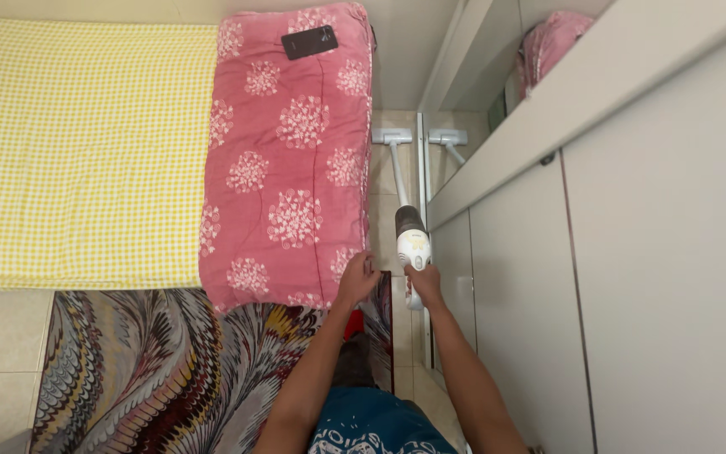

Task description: The person vacuums a colorful patterned rug and the surrounding floor area by hand using a cordless vacuum cleaner.

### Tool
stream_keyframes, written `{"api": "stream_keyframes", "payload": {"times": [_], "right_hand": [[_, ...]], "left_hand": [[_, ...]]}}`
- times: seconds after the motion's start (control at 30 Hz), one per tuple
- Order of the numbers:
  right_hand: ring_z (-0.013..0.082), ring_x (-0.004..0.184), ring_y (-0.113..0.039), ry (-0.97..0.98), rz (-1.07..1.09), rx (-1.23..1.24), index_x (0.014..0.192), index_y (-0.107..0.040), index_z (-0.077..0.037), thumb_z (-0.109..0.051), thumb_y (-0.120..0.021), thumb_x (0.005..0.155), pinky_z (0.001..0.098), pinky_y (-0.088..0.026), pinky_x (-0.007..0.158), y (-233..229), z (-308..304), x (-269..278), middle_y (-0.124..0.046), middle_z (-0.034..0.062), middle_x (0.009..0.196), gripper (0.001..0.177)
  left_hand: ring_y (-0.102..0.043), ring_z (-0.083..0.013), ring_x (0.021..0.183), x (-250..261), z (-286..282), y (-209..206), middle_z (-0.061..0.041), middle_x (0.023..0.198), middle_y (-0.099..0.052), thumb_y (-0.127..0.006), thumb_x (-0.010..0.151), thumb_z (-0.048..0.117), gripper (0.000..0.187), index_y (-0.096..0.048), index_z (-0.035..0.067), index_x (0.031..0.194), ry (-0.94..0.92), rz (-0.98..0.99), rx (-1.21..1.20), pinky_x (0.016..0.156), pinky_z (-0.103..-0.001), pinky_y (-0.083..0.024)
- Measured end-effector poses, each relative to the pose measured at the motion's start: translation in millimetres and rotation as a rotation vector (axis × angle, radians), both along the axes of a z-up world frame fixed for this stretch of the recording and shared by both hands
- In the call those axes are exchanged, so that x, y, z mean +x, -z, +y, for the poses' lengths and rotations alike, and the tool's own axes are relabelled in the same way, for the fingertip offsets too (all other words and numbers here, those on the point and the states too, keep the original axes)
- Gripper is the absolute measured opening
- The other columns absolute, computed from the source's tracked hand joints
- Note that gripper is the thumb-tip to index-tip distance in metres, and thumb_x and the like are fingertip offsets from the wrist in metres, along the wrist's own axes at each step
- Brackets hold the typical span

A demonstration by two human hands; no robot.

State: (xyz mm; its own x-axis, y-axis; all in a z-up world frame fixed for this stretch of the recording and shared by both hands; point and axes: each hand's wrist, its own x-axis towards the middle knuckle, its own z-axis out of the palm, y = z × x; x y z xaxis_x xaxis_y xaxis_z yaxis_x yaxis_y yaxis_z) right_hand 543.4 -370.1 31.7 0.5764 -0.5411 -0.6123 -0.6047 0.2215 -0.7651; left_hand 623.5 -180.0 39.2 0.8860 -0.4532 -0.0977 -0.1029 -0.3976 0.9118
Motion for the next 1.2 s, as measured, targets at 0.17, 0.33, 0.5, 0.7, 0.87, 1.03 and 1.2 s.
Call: {"api": "stream_keyframes", "payload": {"times": [0.17,0.33,0.5,0.7,0.87,1.03,1.2], "right_hand": [[0.0179,0.044,-0.06,-0.001,0.026,-0.032,0.074,-0.067,0.006,-0.009,-0.072,0.076,0.0364,-0.05,0.04,-1.7,10.5,-56.0,-0.063,0.0104,0.06,0.016],[0.02,0.043,-0.059,-0.032,0.048,-0.012,0.072,-0.066,0.009,-0.009,-0.072,0.077,0.0378,-0.049,0.038,-7.8,32.2,-131.5,-0.062,0.0125,0.059,0.02],[0.0166,0.045,-0.059,-0.029,0.06,0.017,0.074,-0.066,0.006,-0.011,-0.07,0.077,0.0366,-0.048,0.039,-13.2,56.7,-215.3,-0.062,0.009,0.06,0.018],[0.0157,0.045,-0.058,-0.064,0.05,0.005,0.076,-0.065,0.003,-0.01,-0.071,0.076,0.0356,-0.049,0.04,-3.3,79.6,-310.2,-0.061,0.0082,0.06,0.015],[0.0168,0.043,-0.058,-0.086,0.046,0.008,0.075,-0.066,0.003,-0.012,-0.072,0.078,0.0355,-0.047,0.04,0.7,98.4,-377.8,-0.061,0.0086,0.058,0.016],[0.0162,0.043,-0.056,-0.095,0.055,0.036,0.074,-0.065,0.003,-0.011,-0.071,0.079,0.0355,-0.047,0.039,-6.0,114.3,-431.3,-0.06,0.0079,0.058,0.016],[0.0159,0.043,-0.057,-0.092,0.082,0.013,0.074,-0.065,0.002,-0.01,-0.07,0.077,0.0357,-0.048,0.039,-15.3,133.1,-463.0,-0.06,0.0082,0.058,0.013]], "left_hand": [[-0.065,-0.0363,0.105,-43.1,10.7,1.4,-0.02,0.11,-0.067,-0.072,0.077,0.015,0.045,-0.061,0.002,0.119,0.008,-0.082,-0.066,0.092,-0.042,-0.052],[-0.064,-0.0365,0.113,-113.2,24.7,12.2,-0.019,0.115,-0.066,-0.074,0.077,0.015,0.045,-0.061,0.003,0.118,0.014,-0.138,-0.05,0.097,-0.042,-0.05],[-0.063,-0.035,0.117,-189.3,39.0,22.9,-0.016,0.117,-0.068,-0.073,0.079,0.016,0.043,-0.063,0.006,0.119,0.006,-0.132,-0.02,0.1,-0.042,-0.049],[-0.062,-0.037,0.116,-276.2,62.3,29.7,-0.018,0.118,-0.066,-0.072,0.076,0.018,0.047,-0.062,0.004,0.12,0.043,-0.092,0.03,0.1,-0.043,-0.049],[-0.06,-0.0392,0.117,-331.7,84.6,26.3,-0.02,0.119,-0.066,-0.074,0.077,0.019,0.046,-0.062,0.003,0.119,0.057,-0.187,-0.013,0.1,-0.044,-0.048],[-0.064,-0.0375,0.11,-362.5,94.7,13.9,-0.019,0.113,-0.067,-0.072,0.078,0.02,0.042,-0.062,0.003,0.116,0.078,-0.133,-0.001,0.096,-0.043,-0.051],[-0.064,-0.0386,0.108,-382.5,107.2,3.0,-0.019,0.107,-0.069,-0.073,0.076,0.017,0.036,-0.065,0.002,0.107,0.155,-0.109,0.053,0.095,-0.044,-0.051]]}}
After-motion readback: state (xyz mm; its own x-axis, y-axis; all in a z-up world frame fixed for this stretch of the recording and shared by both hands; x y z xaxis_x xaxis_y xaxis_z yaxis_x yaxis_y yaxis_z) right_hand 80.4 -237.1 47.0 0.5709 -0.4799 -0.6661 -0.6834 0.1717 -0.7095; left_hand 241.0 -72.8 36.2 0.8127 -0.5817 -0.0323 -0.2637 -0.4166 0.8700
